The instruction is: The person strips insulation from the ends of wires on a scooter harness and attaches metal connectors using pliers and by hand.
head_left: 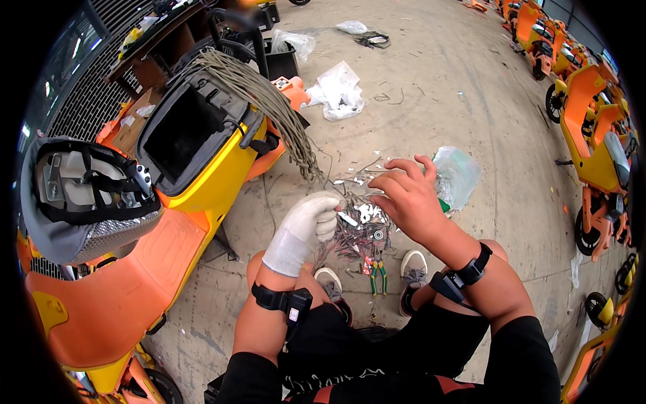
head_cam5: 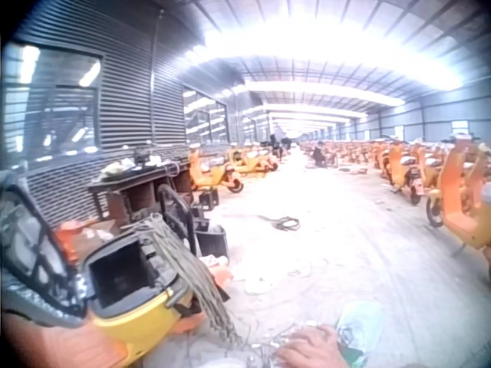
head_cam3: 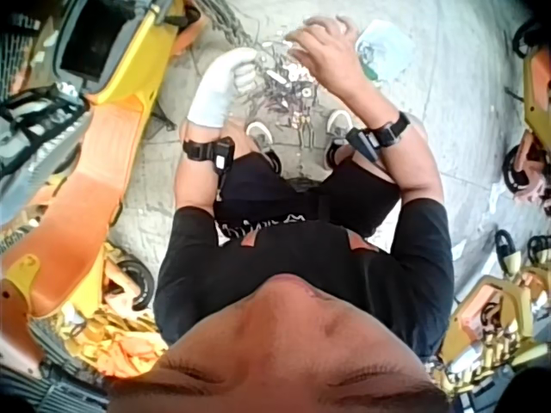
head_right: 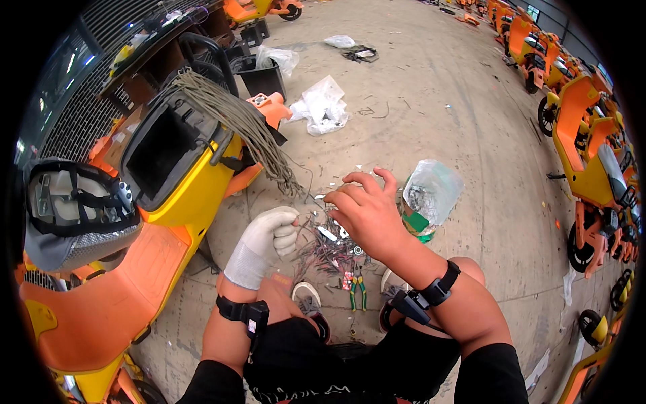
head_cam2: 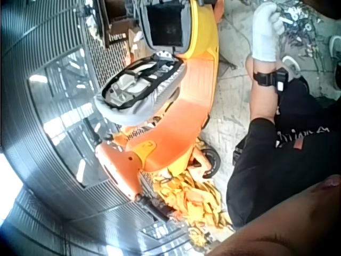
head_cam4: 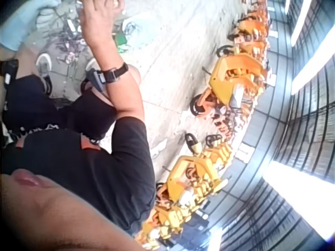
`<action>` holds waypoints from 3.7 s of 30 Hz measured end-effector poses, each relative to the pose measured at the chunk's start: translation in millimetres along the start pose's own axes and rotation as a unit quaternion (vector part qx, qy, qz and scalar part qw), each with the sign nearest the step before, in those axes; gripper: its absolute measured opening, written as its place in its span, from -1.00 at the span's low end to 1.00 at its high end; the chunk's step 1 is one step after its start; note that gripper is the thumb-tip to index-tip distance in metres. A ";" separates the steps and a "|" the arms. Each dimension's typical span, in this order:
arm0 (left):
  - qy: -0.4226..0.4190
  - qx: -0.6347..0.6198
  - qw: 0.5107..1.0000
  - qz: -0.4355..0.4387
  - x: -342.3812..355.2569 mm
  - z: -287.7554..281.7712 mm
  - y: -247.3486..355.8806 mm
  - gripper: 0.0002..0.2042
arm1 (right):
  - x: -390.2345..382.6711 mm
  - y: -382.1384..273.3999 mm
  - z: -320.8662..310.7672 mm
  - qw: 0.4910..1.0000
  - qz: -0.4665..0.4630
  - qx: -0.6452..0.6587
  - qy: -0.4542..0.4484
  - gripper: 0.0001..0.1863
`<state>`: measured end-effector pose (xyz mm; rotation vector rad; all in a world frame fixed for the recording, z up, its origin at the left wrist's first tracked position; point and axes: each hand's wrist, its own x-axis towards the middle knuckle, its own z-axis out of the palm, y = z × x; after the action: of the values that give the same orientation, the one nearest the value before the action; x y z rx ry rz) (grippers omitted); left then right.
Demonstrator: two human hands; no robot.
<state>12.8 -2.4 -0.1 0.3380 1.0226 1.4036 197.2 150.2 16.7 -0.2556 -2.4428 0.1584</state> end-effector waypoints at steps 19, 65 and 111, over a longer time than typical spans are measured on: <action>0.165 0.546 0.684 0.455 -6.3 23.1 1.7 -0.92 | -4.7 13.8 0.9 0.561 0.429 0.656 -0.265 -0.69; -0.008 -0.099 0.995 -0.006 3.9 8.2 -3.1 -0.88 | 7.8 8.2 -8.2 0.997 -0.046 0.030 0.057 -0.81; 0.081 -0.045 0.995 0.046 7.0 2.2 -3.4 -0.86 | 0.2 1.9 -1.3 0.999 -0.004 0.021 0.025 -0.56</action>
<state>15.6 4.0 -4.1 0.2095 1.0832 1.5758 198.2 152.1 17.5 -0.2290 -2.3869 0.1985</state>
